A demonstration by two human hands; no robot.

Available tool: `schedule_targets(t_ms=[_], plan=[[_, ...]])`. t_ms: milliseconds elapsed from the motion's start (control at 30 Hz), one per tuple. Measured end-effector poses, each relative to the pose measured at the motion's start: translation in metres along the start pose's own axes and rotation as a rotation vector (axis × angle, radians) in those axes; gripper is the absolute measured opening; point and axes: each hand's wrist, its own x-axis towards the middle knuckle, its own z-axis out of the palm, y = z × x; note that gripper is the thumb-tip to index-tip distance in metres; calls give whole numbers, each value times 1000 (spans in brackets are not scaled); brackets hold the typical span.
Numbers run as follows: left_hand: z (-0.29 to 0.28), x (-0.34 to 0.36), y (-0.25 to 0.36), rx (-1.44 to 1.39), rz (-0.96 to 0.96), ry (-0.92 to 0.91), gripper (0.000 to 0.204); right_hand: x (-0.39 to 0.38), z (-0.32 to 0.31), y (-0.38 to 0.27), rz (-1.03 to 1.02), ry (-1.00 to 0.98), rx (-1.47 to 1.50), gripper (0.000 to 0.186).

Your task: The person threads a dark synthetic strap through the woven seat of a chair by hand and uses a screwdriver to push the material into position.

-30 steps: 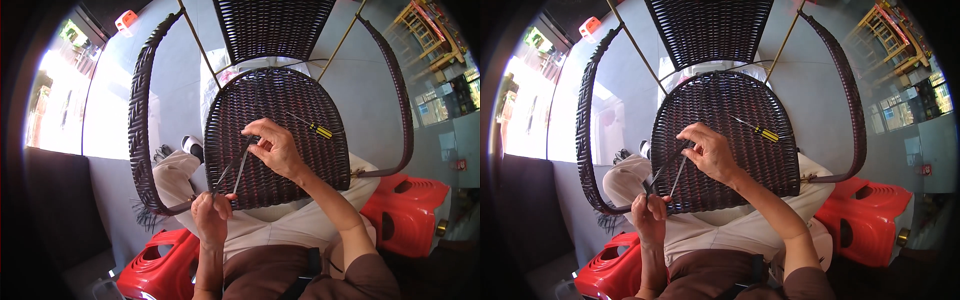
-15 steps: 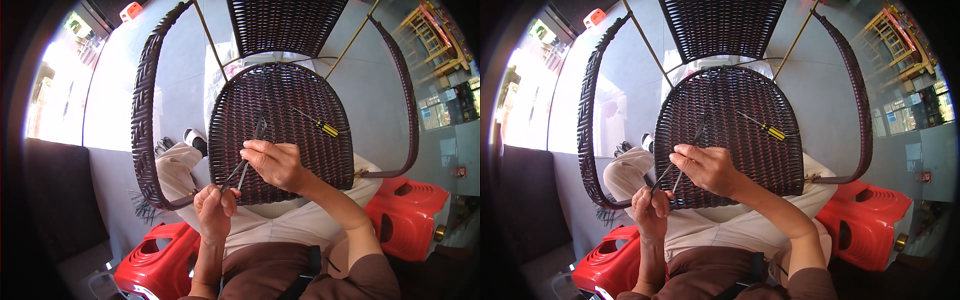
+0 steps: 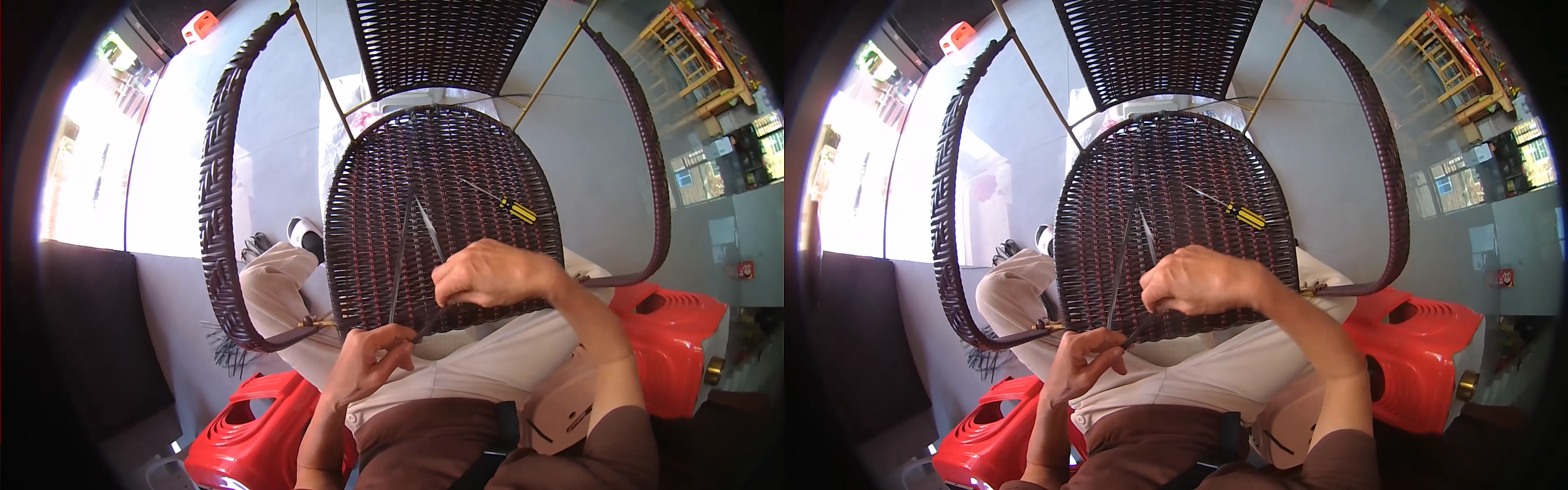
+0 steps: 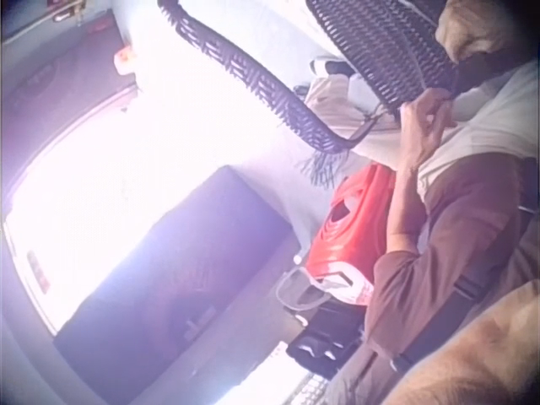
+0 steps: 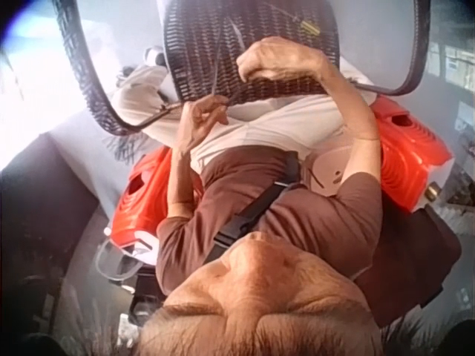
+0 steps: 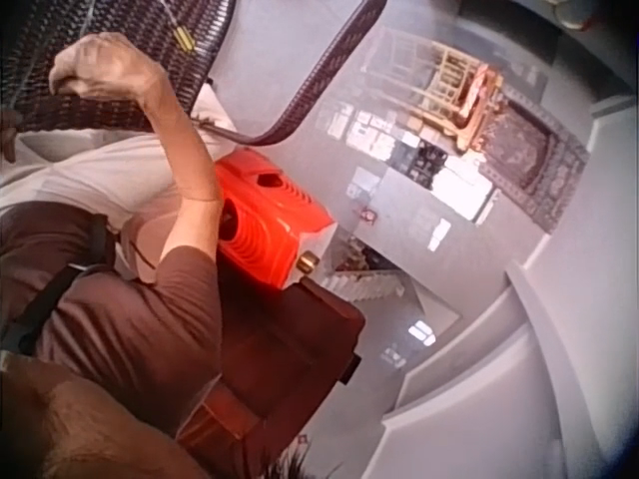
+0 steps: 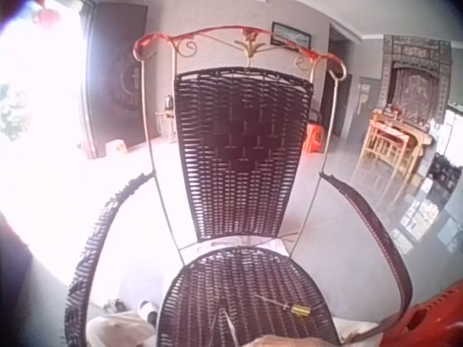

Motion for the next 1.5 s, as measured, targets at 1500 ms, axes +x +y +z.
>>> schedule_targets(t_ms=[1500], plan=[[50, -23, -75, -1211, 15, 238, 12, 91, -41, 162, 467, 770, 808, 11]])
